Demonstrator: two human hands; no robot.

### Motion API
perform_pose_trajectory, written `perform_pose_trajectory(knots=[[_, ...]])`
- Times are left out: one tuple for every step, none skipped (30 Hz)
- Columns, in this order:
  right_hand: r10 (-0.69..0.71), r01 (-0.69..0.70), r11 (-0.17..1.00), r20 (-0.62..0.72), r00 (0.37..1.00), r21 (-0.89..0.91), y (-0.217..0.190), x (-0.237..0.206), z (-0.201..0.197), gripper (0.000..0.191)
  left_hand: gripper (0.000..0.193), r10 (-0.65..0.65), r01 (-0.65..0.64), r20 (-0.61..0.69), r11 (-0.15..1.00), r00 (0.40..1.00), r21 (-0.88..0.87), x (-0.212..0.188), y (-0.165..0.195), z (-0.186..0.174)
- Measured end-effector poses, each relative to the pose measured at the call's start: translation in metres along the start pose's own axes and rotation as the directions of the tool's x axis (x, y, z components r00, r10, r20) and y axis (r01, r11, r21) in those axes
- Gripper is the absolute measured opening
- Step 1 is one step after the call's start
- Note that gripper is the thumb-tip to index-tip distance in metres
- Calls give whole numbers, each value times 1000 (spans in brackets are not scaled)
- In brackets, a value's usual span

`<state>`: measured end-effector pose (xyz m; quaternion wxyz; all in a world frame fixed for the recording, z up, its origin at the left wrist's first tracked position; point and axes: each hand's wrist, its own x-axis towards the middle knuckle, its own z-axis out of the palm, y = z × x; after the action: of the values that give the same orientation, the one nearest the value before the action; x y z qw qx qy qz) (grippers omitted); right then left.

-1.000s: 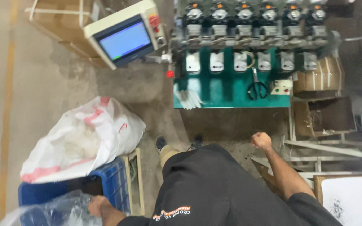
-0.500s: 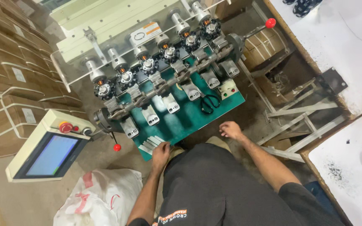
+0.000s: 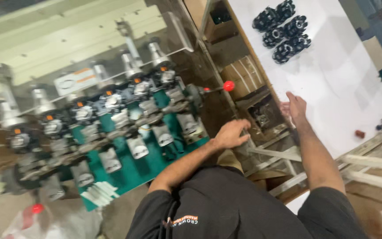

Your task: The person works at a multi-station industrial machine, fitting black knurled components onto the machine's spindles and cutting material with scissors. They then wrap several of the black components in plastic film, place them into a blue bin, and return to fitting more components on the machine.

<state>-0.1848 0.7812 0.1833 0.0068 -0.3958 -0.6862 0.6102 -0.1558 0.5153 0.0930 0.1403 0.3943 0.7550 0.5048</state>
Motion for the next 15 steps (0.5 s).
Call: perform_pose_trajectory(knots=[[17, -18, 996, -15, 1000, -92, -16, 29, -16, 59, 51, -60, 60, -90, 998, 994, -8, 41, 3, 19], [14, -18, 986, -25, 1000, -169, -39, 65, -24, 61, 65, -106, 107, -184, 994, 977, -1, 88, -1, 29], [-19, 21, 981, 11, 1000, -192, -67, 97, -29, 64, 69, -144, 151, -217, 988, 966, 16, 135, -7, 32], [-17, 25, 974, 37, 999, -225, -80, 123, -43, 66, 73, -205, 213, -227, 977, 952, 9, 168, -7, 42], [-16, 34, 966, 73, 997, -257, -92, 141, -52, 69, 80, -266, 281, -200, 958, 943, 48, 195, -6, 49], [46, -25, 964, 75, 996, -266, -102, 168, -60, 70, 87, -305, 331, -202, 937, 930, 107, 229, -11, 47], [95, -69, 959, 85, 992, -275, -115, 190, -62, 71, 94, -341, 380, -221, 909, 914, 171, 261, -16, 40], [151, -115, 950, 103, 983, -290, -128, 211, -62, 73, 97, -345, 394, -241, 898, 907, 196, 288, -19, 33], [162, -105, 940, 153, 975, -326, -139, 231, -63, 73, 99, -363, 419, -255, 882, 896, 216, 308, -22, 30], [193, -111, 924, 196, 961, -365, -143, 247, -66, 73, 102, -393, 451, -256, 863, 883, 230, 321, -23, 31], [231, -123, 907, 233, 945, -402, -141, 259, -68, 73, 103, -434, 484, -237, 843, 869, 235, 333, -23, 32], [277, -136, 897, 293, 915, -421, -138, 271, -68, 73, 104, -465, 510, -220, 825, 858, 244, 345, -24, 32], [309, -138, 889, 350, 884, -436, -137, 284, -68, 73, 106, -484, 526, -209, 810, 850, 259, 358, -27, 30], [339, -139, 883, 402, 851, -449, -134, 295, -70, 73, 104, -512, 542, -177, 809, 840, 228, 367, -29, 30], [351, -143, 889, 446, 823, -436, -129, 306, -72, 73, 102, -537, 555, -141, 809, 832, 195, 375, -30, 33]])
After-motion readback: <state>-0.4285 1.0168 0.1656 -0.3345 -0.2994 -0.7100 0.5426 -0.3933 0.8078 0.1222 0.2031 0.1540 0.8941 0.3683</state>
